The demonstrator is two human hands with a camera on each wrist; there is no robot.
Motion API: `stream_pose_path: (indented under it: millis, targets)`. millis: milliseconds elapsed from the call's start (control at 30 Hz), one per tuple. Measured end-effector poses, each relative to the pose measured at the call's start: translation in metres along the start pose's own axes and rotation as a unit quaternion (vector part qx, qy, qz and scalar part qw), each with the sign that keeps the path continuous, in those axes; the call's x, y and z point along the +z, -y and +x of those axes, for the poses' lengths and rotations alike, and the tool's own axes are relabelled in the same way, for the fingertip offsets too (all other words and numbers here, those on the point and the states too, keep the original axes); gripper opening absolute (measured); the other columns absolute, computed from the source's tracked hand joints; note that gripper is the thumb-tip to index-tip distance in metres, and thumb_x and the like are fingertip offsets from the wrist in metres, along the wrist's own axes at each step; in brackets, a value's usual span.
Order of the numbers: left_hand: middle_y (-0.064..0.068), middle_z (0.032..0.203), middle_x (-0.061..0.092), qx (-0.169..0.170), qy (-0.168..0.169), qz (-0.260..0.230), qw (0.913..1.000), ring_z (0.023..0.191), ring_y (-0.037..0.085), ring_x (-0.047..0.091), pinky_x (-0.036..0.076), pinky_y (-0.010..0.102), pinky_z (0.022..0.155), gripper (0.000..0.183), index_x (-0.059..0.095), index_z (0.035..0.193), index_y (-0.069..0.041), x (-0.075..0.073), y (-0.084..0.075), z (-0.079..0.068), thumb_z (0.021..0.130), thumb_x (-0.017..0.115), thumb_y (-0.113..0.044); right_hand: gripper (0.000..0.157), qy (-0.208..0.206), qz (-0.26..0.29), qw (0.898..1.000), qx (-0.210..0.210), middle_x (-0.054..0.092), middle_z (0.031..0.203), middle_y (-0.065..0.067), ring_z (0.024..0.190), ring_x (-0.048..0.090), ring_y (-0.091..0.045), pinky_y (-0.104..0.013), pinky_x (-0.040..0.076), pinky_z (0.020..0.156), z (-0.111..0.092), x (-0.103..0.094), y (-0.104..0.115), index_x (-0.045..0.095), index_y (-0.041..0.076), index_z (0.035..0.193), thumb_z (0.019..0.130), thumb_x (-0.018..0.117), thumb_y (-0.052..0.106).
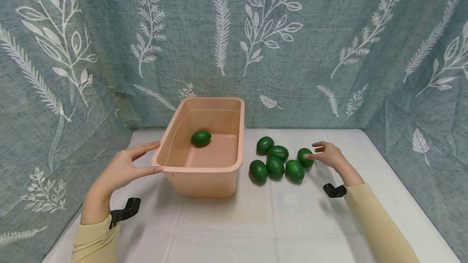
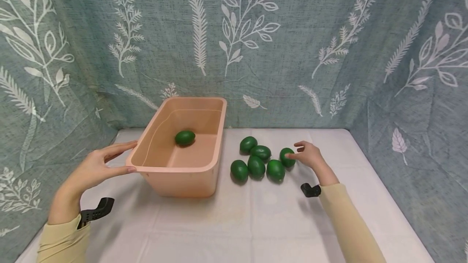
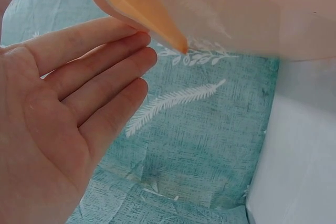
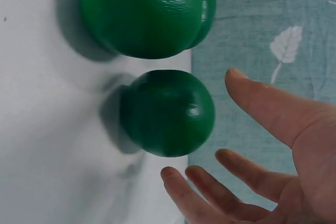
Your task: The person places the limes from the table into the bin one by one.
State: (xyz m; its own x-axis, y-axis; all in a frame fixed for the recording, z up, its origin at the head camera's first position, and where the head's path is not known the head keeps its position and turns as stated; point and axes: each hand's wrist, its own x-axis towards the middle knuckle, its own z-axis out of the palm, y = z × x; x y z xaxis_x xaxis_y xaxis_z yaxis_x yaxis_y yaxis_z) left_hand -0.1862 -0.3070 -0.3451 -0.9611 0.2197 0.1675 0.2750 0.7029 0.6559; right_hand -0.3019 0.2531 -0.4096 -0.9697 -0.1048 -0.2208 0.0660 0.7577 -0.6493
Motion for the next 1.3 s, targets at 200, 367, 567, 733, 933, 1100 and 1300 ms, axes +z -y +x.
stream_pose_path:
  millis: [200, 367, 567, 733, 933, 1100, 1300]
  targets:
    - [0.007, 0.143, 0.047, 0.002, 0.000, 0.000, 1.0000, 0.133, 0.038, 0.040, 0.040, 0.057, 0.105, 0.070, 0.048, 0.141, -0.023, 0.000, 0.000, 0.001, 0.079, 0.077, -0.039, 0.079, 0.005, 0.007, 1.000, 0.005, 0.042, 0.139, -0.031, 0.125, 0.044, -0.045, -0.054, 0.048, 0.097, 0.003, 0.008, -0.008, 0.036, -0.003, 0.143, 0.087, 0.066, 0.044]
    - [0.007, 0.143, 0.047, 0.003, -0.001, 0.001, 1.0000, 0.133, 0.039, 0.040, 0.040, 0.057, 0.104, 0.071, 0.048, 0.141, -0.021, 0.001, -0.001, 0.002, 0.078, 0.077, -0.038, 0.079, 0.009, 0.021, 1.000, 0.011, 0.043, 0.138, -0.031, 0.121, 0.049, -0.043, -0.050, 0.051, 0.095, 0.005, 0.013, -0.011, 0.035, -0.005, 0.143, 0.087, 0.066, 0.042]
    - [0.008, 0.143, 0.047, 0.007, 0.001, 0.001, 1.0000, 0.133, 0.039, 0.040, 0.040, 0.057, 0.105, 0.071, 0.048, 0.141, -0.018, 0.001, 0.000, 0.003, 0.079, 0.077, -0.037, 0.076, 0.004, 0.032, 0.999, 0.014, 0.045, 0.135, -0.033, 0.113, 0.056, -0.039, -0.044, 0.055, 0.090, 0.007, 0.019, -0.013, 0.037, -0.007, 0.140, 0.086, 0.069, 0.036]
    - [0.007, 0.143, 0.048, 0.011, -0.002, 0.006, 0.9999, 0.133, 0.038, 0.041, 0.040, 0.056, 0.104, 0.071, 0.049, 0.141, -0.018, 0.001, 0.001, 0.003, 0.078, 0.078, -0.037, 0.075, 0.002, 0.066, 0.998, 0.021, 0.045, 0.134, -0.034, 0.110, 0.059, -0.037, -0.040, 0.057, 0.089, 0.011, 0.023, -0.015, 0.036, -0.007, 0.141, 0.086, 0.070, 0.032]
    - [0.008, 0.143, 0.048, 0.009, -0.002, 0.007, 0.9999, 0.132, 0.039, 0.041, 0.040, 0.057, 0.104, 0.071, 0.049, 0.140, -0.018, 0.000, 0.000, 0.004, 0.078, 0.077, -0.038, 0.076, -0.001, 0.093, 0.995, 0.039, 0.046, 0.134, -0.033, 0.109, 0.061, -0.034, -0.036, 0.058, 0.085, 0.015, 0.025, -0.015, 0.036, -0.004, 0.142, 0.085, 0.071, 0.031]
    - [0.008, 0.144, 0.046, 0.001, 0.002, 0.000, 1.0000, 0.133, 0.040, 0.039, 0.040, 0.058, 0.104, 0.071, 0.048, 0.141, -0.021, -0.001, -0.001, 0.003, 0.079, 0.076, -0.039, 0.077, -0.011, 0.110, 0.992, 0.052, 0.043, 0.137, -0.033, 0.103, 0.064, -0.031, -0.036, 0.058, 0.086, 0.016, 0.025, -0.017, 0.037, -0.003, 0.142, 0.083, 0.073, 0.033]
    - [0.008, 0.144, 0.046, -0.001, 0.004, -0.005, 1.0000, 0.133, 0.041, 0.039, 0.040, 0.058, 0.104, 0.070, 0.048, 0.141, -0.023, -0.001, 0.000, 0.001, 0.080, 0.076, -0.038, 0.076, -0.013, 0.115, 0.992, 0.046, 0.043, 0.137, -0.033, 0.096, 0.067, -0.026, -0.036, 0.058, 0.087, 0.014, 0.020, -0.022, 0.038, -0.003, 0.142, 0.084, 0.071, 0.034]
